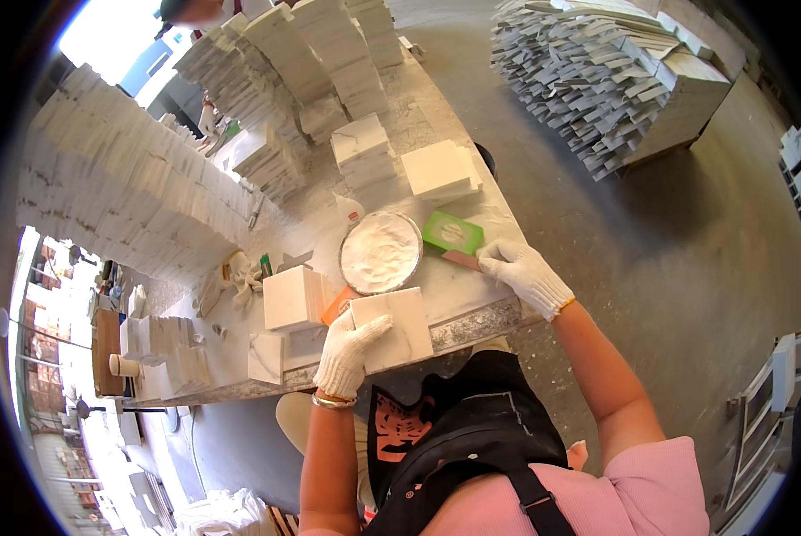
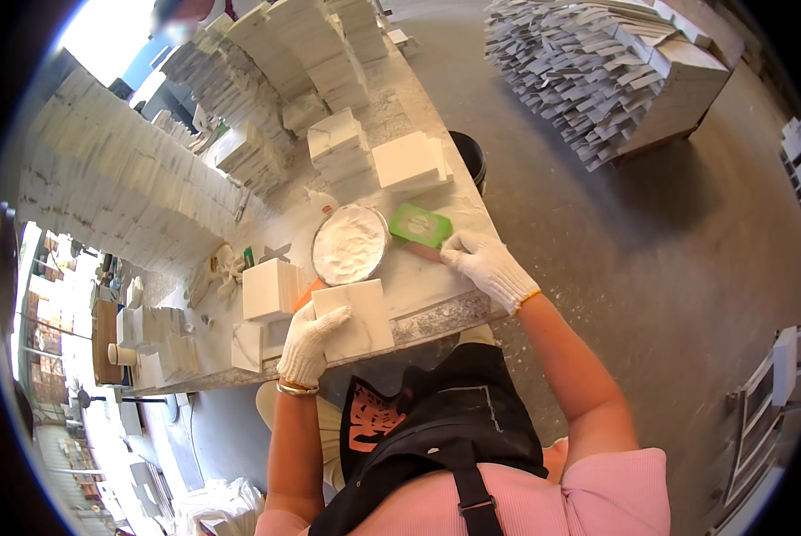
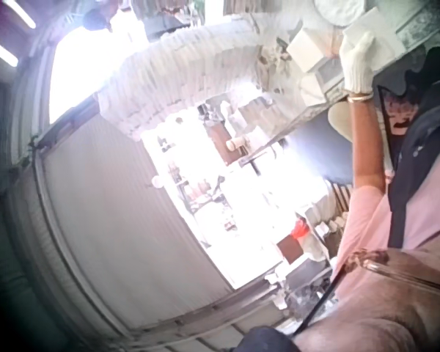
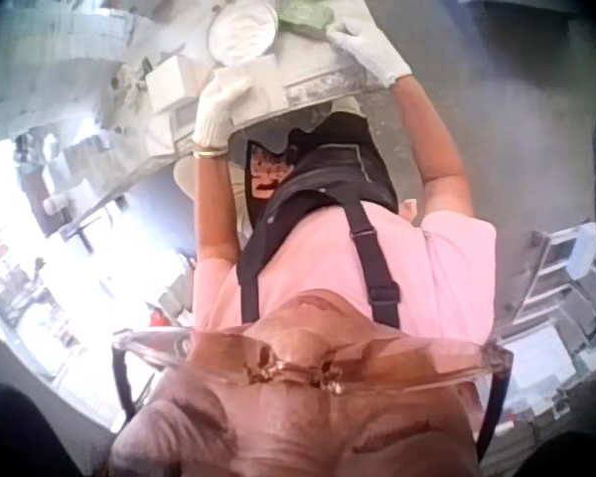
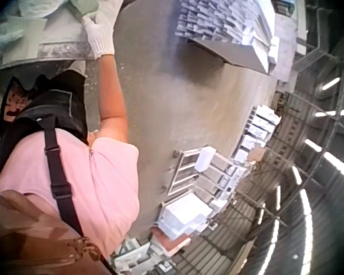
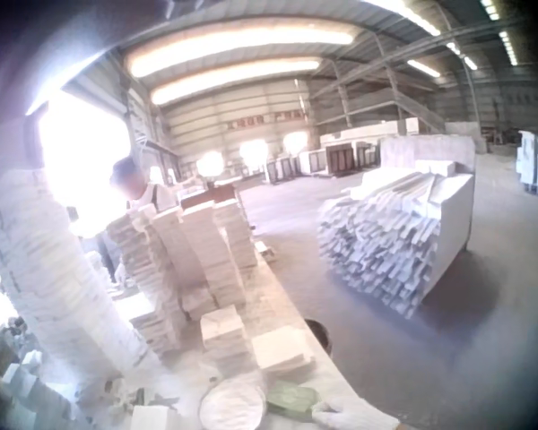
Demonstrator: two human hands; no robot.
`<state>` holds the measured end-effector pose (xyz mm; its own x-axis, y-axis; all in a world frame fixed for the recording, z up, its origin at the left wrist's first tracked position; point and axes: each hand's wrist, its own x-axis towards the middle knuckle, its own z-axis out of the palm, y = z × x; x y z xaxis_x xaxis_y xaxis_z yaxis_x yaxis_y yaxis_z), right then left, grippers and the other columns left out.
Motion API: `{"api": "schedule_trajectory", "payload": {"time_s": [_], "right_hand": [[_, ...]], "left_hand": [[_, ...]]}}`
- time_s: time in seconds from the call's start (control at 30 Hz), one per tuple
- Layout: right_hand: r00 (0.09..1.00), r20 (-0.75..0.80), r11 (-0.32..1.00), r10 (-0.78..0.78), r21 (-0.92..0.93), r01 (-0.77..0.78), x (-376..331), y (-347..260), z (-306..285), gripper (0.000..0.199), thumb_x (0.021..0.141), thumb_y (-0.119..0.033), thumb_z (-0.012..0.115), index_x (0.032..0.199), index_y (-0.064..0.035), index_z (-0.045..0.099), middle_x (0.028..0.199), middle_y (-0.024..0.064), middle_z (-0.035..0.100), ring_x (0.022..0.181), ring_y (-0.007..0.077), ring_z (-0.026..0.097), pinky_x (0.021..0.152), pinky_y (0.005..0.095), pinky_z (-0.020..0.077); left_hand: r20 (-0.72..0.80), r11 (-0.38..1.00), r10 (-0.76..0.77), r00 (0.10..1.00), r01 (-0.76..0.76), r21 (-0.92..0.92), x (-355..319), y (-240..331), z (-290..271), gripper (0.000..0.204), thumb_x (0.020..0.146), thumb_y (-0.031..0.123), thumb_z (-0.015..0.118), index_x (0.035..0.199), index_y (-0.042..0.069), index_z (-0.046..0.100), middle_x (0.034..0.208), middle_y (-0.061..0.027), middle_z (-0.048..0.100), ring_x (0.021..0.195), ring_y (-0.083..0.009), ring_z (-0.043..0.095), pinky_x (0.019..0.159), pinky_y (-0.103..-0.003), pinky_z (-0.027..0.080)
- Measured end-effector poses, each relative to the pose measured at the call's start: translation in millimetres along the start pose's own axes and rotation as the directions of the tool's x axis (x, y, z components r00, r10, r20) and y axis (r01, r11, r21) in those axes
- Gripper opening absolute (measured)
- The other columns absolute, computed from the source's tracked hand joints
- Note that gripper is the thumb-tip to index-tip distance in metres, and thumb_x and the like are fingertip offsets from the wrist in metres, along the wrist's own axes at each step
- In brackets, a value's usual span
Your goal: The person repeatedly applies a white paste to small square tiles using a metal spatula, then smooths and scrapes the surface with a green block and the spatula. The person handles multiple tiles one at a time, flipping them and working on edges and faces.
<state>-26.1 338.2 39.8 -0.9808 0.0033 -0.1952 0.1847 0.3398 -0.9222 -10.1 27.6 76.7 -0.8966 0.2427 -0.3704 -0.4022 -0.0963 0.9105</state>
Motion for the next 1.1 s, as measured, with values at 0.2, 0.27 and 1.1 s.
{"api": "schedule_trajectory", "payload": {"time_s": [0.2, 0.27, 1.1], "right_hand": [[0.948, -0.289, 0.970, -0.131, 0.160, 0.183, 7, 22, -5, 0.029, 0.093, -0.030, 0.066, 0.100, -0.0028, 0.069, 0.093, 0.0111, 0.067, 0.089, 0.0190, 0.062, 0.082, 0.0340, 0.0481], [0.954, -0.295, 0.970, -0.047, 0.215, 0.114, -5, 39, -24, 0.023, 0.096, -0.025, 0.065, 0.102, -0.0029, 0.068, 0.094, 0.0058, 0.068, 0.088, 0.0150, 0.062, 0.081, 0.0297, 0.0481], [0.920, -0.283, 0.828, 0.272, 0.556, -0.073, -100, 65, -70, 0.041, 0.097, -0.016, 0.064, 0.135, -0.0006, 0.060, 0.101, 0.0065, 0.070, 0.082, 0.0086, 0.062, 0.071, 0.0234, 0.0494]], "left_hand": [[0.157, 0.988, -0.156, 0.975, 0.156, 0.016, 10, -2, 24, 0.038, 0.091, 0.015, 0.075, 0.122, -0.005, 0.064, 0.107, -0.0077, 0.071, 0.091, -0.0141, 0.070, 0.081, -0.030, 0.058], [0.192, 0.985, -0.170, 0.967, 0.161, 0.064, 21, -2, 41, 0.039, 0.090, 0.016, 0.074, 0.122, -0.005, 0.064, 0.107, -0.0079, 0.071, 0.091, -0.0156, 0.070, 0.081, -0.030, 0.058], [0.456, 0.174, 0.330, 0.827, -0.528, 0.831, 124, -18, 177, 0.064, 0.073, 0.034, 0.080, 0.127, 0.005, 0.063, 0.117, -0.0208, 0.066, 0.109, -0.0371, 0.063, 0.096, -0.044, 0.051]]}}
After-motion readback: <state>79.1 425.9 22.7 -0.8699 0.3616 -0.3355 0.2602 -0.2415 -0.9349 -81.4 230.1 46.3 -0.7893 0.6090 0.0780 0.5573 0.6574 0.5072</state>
